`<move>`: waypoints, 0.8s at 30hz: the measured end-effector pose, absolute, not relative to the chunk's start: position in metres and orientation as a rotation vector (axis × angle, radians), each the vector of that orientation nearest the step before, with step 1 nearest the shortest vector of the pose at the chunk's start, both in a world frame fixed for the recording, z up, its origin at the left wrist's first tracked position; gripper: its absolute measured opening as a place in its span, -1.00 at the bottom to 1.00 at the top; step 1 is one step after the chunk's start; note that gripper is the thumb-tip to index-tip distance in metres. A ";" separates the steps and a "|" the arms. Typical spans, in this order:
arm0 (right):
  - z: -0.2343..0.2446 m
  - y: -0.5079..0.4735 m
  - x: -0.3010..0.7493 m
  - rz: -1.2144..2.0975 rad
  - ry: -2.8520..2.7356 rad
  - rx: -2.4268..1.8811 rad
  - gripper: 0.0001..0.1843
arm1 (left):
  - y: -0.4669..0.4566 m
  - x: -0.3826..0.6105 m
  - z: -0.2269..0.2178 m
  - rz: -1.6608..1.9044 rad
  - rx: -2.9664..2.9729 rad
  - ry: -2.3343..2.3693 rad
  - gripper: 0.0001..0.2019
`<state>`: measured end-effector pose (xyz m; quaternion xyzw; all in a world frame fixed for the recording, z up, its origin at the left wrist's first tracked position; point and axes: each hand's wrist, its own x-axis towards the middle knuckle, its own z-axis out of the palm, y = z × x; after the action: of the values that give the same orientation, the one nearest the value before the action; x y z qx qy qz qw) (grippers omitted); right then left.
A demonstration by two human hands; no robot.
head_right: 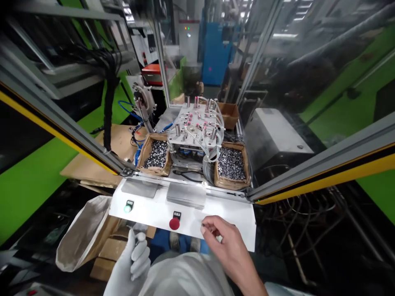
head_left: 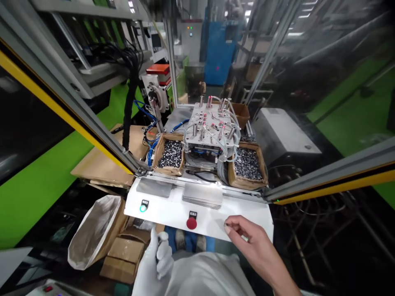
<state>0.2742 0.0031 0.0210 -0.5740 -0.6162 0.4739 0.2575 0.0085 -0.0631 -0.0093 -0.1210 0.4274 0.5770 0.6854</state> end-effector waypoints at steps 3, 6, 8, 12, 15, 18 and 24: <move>0.015 -0.004 0.286 1.274 -1.638 -1.616 -0.68 | -0.062 0.009 -0.016 1.279 -0.283 0.940 -0.63; 0.011 -0.007 0.298 1.267 -1.589 -1.646 -0.66 | -0.058 0.008 -0.020 1.282 -0.320 0.934 -0.62; 0.009 -0.006 0.302 1.253 -1.574 -1.652 -0.65 | -0.052 0.007 -0.020 1.314 -0.318 0.927 -0.64; 0.007 0.000 0.305 1.260 -1.554 -1.643 -0.63 | -0.041 0.004 -0.018 1.408 -0.300 0.916 -0.71; 0.003 0.007 0.303 1.263 -1.554 -1.622 -0.59 | -0.038 0.002 -0.015 1.468 -0.303 0.931 -0.75; 0.002 0.012 0.297 1.263 -1.617 -1.590 -0.58 | -0.044 0.004 -0.014 1.507 -0.271 0.962 -0.75; 0.009 0.026 0.281 1.281 -1.834 -1.484 -0.65 | -0.053 0.013 -0.034 1.407 -0.288 1.036 -0.82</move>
<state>0.2811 0.0261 0.0091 -0.5385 -0.6655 0.4646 0.2264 0.0133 -0.0534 -0.0337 -0.1259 0.4530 0.6150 0.6330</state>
